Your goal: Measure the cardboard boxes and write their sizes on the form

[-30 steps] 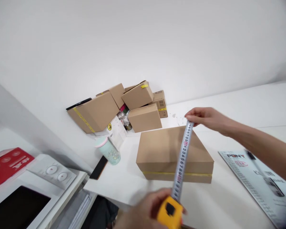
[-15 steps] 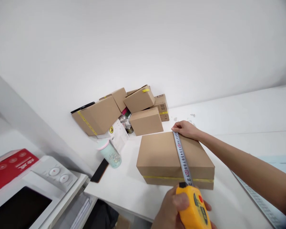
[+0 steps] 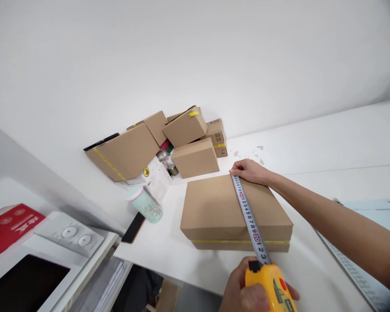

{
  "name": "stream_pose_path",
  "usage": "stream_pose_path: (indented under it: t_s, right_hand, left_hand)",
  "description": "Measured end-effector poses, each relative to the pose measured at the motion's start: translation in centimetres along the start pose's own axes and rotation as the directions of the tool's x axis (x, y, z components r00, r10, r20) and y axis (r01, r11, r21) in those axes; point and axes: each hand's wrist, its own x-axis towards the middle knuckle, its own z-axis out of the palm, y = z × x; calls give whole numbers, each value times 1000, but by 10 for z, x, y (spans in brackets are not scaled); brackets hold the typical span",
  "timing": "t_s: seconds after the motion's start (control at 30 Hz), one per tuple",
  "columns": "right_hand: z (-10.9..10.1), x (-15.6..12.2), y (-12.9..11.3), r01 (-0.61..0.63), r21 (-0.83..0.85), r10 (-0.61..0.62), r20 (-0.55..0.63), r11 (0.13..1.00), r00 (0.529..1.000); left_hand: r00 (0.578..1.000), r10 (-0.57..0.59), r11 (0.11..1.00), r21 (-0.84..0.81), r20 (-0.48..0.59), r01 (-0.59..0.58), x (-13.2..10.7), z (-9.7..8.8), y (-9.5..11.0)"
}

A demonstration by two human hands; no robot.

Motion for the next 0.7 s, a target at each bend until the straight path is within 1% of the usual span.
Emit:
stream_pose_path:
  t_s: [0.2, 0.33, 0.47, 0.53, 0.7]
  right_hand:
    - [0, -1, -1, -7, -4, 7, -4, 1000, 1000]
    - [0, 0, -1, -9, -11, 9, -8, 1000, 1000]
    - [0, 0, -1, -14, -13, 14, -9, 1000, 1000]
    - [0, 0, -2, -16, -14, 16, -9, 1000, 1000]
    - [0, -1, -2, -21, -17, 21, -9, 1000, 1000]
  left_hand:
    - [1000, 4, 996, 90, -3, -3, -1, -7, 1]
    - [999, -13, 998, 67, 36, 10, 0, -6, 2]
    - [997, 9, 998, 68, 78, -15, 0, -1, 4]
    - [997, 12, 998, 63, 73, -17, 0, 1, 5]
    - [999, -23, 999, 37, 43, 21, -1, 3, 6]
